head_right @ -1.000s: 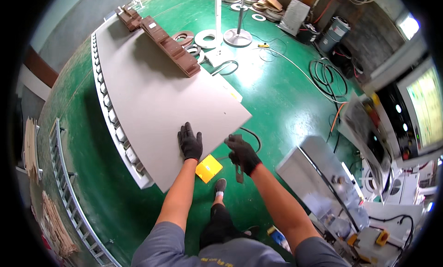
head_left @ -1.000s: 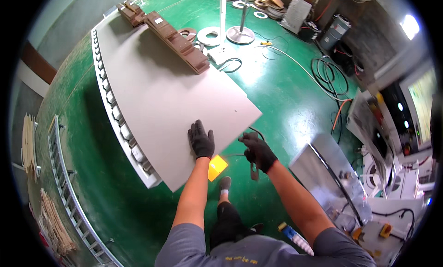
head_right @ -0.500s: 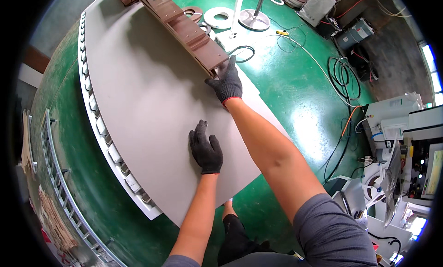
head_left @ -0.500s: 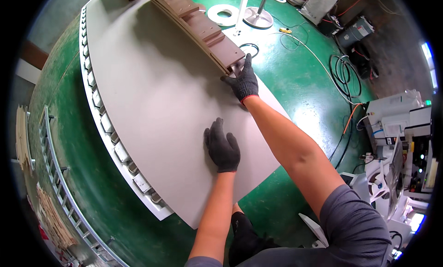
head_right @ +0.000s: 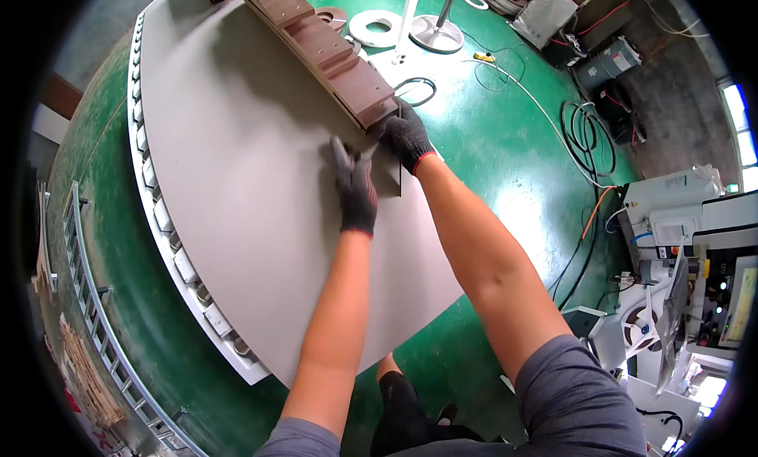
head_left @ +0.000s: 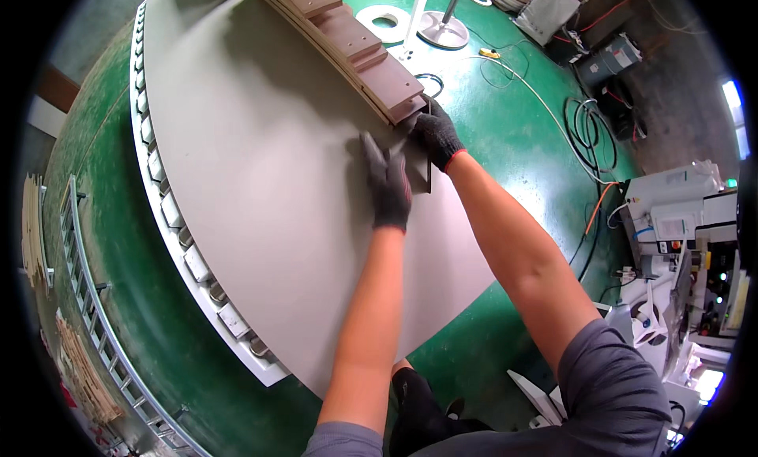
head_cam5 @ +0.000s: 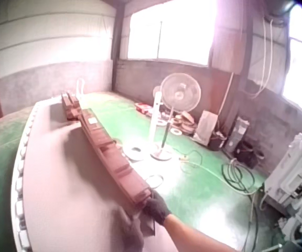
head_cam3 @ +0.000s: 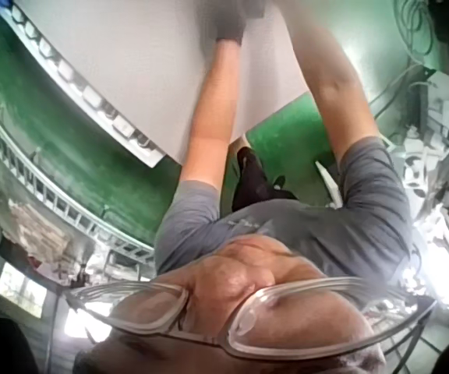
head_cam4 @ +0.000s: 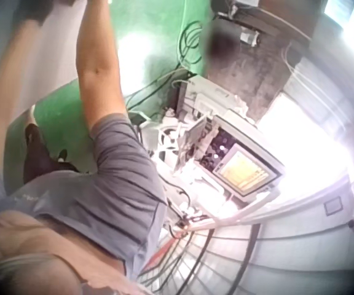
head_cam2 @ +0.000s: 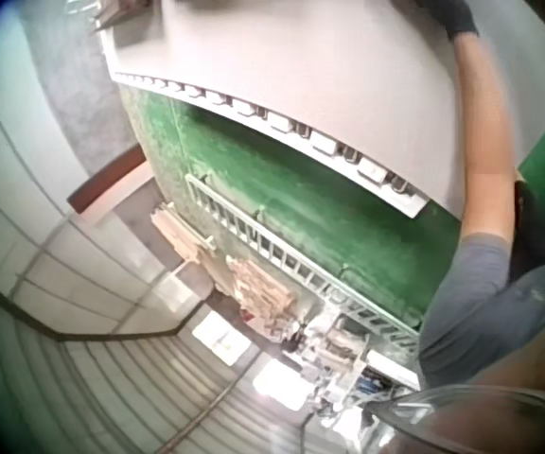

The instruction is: The person picks up dark wood-like boards from a table and feeds them one at a time into an edge-banding or processing machine.

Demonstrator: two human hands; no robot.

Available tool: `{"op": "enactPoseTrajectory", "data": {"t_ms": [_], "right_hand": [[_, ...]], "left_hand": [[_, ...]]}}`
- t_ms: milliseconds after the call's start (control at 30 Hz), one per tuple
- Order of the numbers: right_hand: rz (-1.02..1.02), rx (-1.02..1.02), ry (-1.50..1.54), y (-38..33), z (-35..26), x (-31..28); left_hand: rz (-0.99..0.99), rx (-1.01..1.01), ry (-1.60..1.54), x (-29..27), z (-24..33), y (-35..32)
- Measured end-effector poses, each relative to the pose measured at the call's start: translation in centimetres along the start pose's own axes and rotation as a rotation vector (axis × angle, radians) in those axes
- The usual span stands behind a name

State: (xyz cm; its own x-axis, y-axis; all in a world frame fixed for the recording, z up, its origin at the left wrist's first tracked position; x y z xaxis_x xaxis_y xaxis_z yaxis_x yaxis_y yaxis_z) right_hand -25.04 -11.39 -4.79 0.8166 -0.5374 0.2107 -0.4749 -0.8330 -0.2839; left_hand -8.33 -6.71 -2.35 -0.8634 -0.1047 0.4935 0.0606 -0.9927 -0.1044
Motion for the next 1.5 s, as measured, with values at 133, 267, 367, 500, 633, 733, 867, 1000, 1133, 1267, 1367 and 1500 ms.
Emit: {"op": "enactPoseTrajectory", "data": {"t_ms": [133, 267, 367, 500, 633, 733, 867, 1000, 1133, 1267, 1367, 1500], "right_hand": [[-0.124, -0.043, -0.097, -2.7, -1.4, 1.9], [-0.158, -0.030, -0.169, -5.3, -0.9, 2.2], [-0.103, -0.027, -0.196, -9.2, -0.2, 0.6], [-0.080, 0.061, -0.165, -16.5, 0.5, -2.9], [-0.113, 0.212, -0.418, -25.7, 1.4, -7.4], [-0.085, 0.273, -0.414, -32.0, 3.5, -11.4], [0.165, 0.145, -0.504, -41.3, 5.6, -18.1], [0.362, 0.563, -0.088, -51.8, -0.2, -20.0], [0.248, 0.702, 0.387, -58.4, -2.4, -19.8], [0.177, 0.693, 0.381, -62.4, -2.6, -19.6], [0.098, 0.638, 0.493, -63.6, -1.7, -20.1], [0.096, 0.561, 0.324, -65.3, -3.8, -21.2]], "left_hand": [[-0.081, -0.019, 0.389, 2.5, -1.2, 2.5], [-0.037, -0.014, 0.214, 0.5, -2.0, 1.1], [-0.042, -0.010, 0.279, -1.2, -1.3, -2.8], [-0.135, 0.090, 0.559, -3.0, 0.2, -10.7], [-0.116, 0.043, 0.619, -6.1, -0.6, -20.7], [-0.232, 0.120, 0.835, -7.0, 0.6, -28.7], [-0.030, 0.006, 0.633, -12.5, 2.3, -31.0], [0.270, -0.147, 0.282, -8.8, 10.5, -23.6], [0.112, -0.321, 0.230, -4.2, 10.4, -17.2], [0.040, -0.379, 0.148, -5.1, 8.3, -13.4], [0.105, -0.346, -0.107, -6.2, 9.1, -15.9], [0.132, -0.444, -0.278, -14.5, 8.4, -25.6]]}}
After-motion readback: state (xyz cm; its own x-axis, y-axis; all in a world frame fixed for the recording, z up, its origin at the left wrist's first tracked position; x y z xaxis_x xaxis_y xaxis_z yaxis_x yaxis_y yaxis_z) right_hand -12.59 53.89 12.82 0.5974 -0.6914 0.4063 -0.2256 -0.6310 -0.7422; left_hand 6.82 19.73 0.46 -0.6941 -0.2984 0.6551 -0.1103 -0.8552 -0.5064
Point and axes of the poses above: each hand's wrist, its own y-axis towards the middle knuckle, its own x-axis out of the palm, z = x × y, the point moved 8 cm from there along y, towards the middle knuckle, and after that the axes turned 9 degrees about z, right-handed, at the moved point
